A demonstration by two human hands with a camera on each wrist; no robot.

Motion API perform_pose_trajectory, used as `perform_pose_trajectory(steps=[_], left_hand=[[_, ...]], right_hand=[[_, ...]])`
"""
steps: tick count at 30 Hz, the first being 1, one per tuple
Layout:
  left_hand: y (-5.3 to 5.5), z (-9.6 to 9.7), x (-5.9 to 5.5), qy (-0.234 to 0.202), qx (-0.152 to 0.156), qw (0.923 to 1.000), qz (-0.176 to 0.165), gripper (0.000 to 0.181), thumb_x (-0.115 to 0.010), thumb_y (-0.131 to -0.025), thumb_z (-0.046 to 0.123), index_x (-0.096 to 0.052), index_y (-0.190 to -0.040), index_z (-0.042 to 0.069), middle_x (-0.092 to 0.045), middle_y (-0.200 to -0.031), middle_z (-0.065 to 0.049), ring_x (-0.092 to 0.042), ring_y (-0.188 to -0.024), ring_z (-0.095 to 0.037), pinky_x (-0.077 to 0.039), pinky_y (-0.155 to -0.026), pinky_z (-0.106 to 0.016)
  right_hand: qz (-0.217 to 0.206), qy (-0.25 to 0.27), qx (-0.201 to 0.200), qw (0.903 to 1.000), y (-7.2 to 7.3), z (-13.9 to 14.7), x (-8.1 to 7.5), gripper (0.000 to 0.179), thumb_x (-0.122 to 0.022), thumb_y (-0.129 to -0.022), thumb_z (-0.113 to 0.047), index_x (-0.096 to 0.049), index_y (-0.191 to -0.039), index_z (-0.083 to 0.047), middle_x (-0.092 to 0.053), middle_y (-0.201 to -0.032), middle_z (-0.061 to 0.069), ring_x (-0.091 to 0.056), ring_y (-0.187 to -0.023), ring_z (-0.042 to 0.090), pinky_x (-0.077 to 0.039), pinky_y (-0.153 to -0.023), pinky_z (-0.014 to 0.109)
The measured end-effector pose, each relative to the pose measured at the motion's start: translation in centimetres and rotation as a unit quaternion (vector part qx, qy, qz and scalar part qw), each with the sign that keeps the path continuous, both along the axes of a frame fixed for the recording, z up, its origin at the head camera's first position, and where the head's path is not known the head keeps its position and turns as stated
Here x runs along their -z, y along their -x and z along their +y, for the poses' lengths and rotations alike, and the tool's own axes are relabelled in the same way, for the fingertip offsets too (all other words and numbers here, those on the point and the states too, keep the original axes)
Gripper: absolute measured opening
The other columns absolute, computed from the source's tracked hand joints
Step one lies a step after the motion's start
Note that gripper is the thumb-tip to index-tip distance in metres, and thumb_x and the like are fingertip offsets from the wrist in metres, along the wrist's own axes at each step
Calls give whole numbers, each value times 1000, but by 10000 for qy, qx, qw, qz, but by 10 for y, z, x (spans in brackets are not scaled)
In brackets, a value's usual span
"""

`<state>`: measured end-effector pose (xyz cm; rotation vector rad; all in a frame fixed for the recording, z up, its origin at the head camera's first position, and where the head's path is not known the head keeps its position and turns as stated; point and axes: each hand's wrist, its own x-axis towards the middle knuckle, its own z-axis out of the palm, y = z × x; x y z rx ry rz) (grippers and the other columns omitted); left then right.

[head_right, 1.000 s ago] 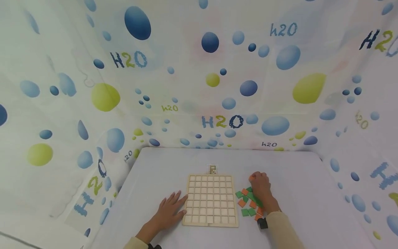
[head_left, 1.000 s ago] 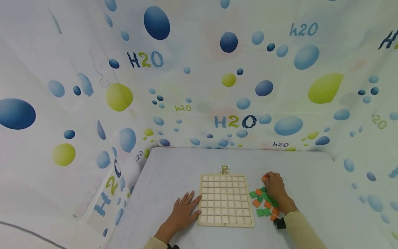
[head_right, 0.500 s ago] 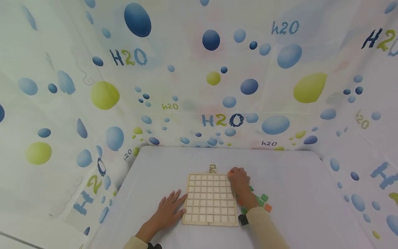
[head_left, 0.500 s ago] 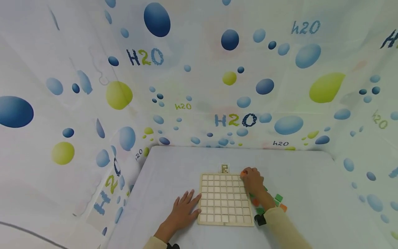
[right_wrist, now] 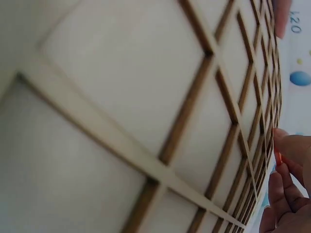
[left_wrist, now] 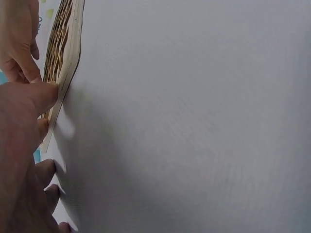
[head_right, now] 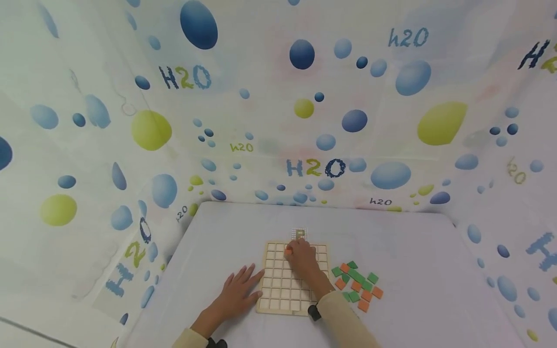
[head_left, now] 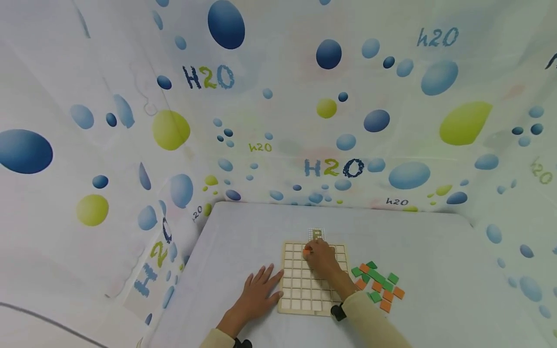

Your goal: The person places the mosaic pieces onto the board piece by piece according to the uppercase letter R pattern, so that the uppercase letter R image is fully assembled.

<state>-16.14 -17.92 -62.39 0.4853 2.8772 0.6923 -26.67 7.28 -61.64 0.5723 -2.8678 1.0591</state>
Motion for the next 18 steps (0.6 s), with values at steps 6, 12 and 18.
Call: perform_pose_trajectory(steps=[6,12,18], left_hand=[[-1,-1,0,1,8,10000,-6,62,-58,-107,48,-43,-163,24,-33,-171,-16,-28,-157,-46,-20,-120,-75],[-1,1,-1,68,-52,9999,-61,63,-59,-106,47,-44,-163,25,-34,-171,-15,-28,-158,-45,-19,-120,-74],[0,2,-1,125,-53,9999,-43,63,-59,-106,48,-44,-163,25,-34,-171,-15,-29,-158,-45,-20,-120,-75]], right_hand=[[357,-226,-52,9991,0,-4,9,13,-74,-100,-15,-72,-112,-9,-60,-100,7,-60,-89,28,-46,-78,51],[192,-2,-82,9998,-1,-2,7,11,-75,-98,-12,-72,-108,-9,-64,-103,9,-61,-92,29,-47,-79,56],[327,-191,-102,9992,-4,0,6,6,-75,-98,-11,-76,-104,-10,-66,-107,10,-64,-99,33,-49,-81,59]])
